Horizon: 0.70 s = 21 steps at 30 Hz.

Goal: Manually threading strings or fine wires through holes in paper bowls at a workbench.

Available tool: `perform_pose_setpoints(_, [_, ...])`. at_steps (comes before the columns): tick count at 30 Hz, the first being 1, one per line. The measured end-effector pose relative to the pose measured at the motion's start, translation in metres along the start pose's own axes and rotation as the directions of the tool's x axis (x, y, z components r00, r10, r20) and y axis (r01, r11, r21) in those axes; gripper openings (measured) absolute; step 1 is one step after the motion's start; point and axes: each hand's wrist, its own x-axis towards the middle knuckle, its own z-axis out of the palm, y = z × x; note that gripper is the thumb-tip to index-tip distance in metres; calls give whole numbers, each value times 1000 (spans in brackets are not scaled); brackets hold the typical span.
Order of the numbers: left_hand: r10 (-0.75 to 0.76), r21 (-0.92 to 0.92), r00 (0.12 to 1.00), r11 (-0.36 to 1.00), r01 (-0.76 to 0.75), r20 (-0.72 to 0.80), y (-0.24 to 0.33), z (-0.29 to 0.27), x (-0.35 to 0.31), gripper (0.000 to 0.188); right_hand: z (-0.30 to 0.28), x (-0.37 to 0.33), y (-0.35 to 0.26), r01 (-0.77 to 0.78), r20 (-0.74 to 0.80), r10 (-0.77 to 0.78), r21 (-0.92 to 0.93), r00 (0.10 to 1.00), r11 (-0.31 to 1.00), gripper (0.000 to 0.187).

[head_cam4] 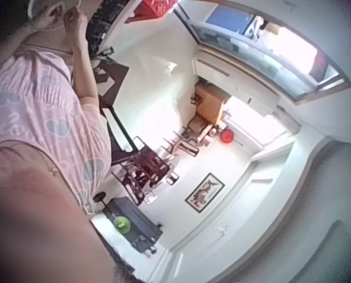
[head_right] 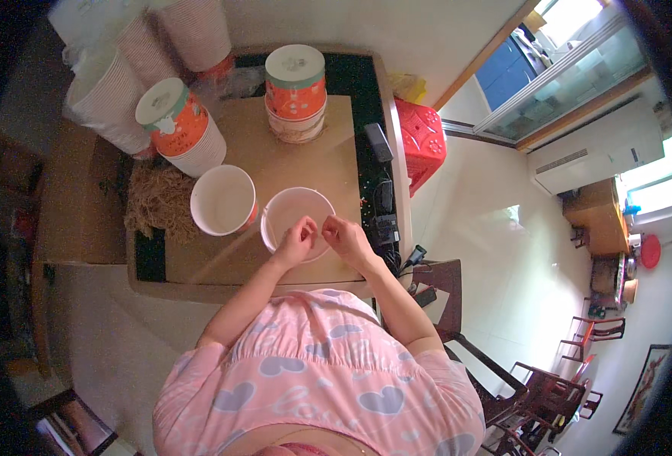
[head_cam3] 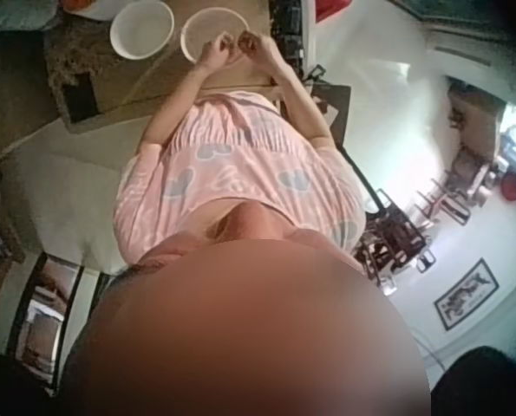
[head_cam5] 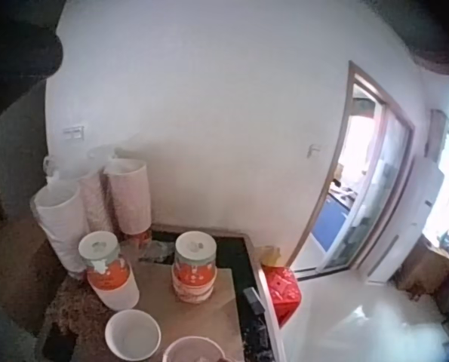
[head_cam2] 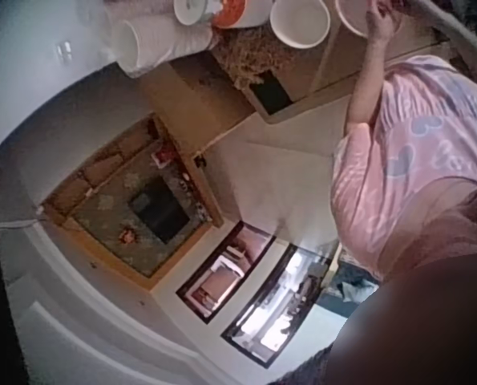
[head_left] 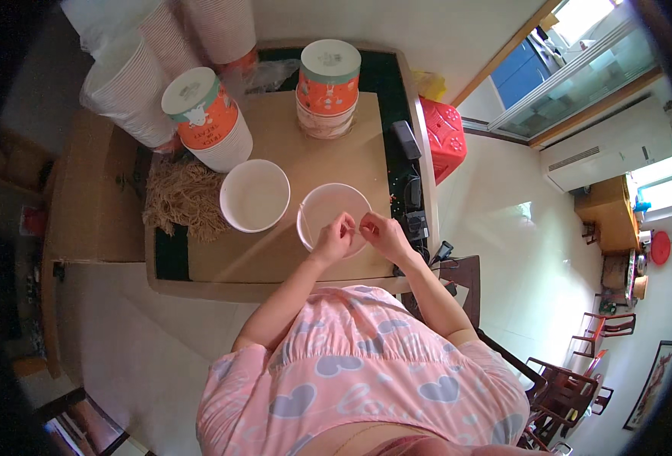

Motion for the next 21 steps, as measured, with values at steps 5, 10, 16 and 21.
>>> perform_pose_setpoints(5, [427, 452, 902, 794, -407, 61, 2, -12, -6, 10, 0, -1, 0, -142, -9, 144, 136, 990, 981, 8])
perform_pose_setpoints(10, [409, 578, 910, 727, -370, 69, 21, -7, -15, 17, 3, 0, 9, -13, -109, 13, 9, 994, 1000, 8])
perform_pose_setpoints(16, [444, 691, 879, 582, -429, 171, 13, -7, -9, 13, 5, 1, 22, -32, -73, 37, 65, 997, 997, 7])
perform_pose_setpoints(21, [435, 742, 868, 496, -452, 238, 17, -6, -9, 9, 7, 0, 22, -61, -81, 69, 87, 994, 994, 8])
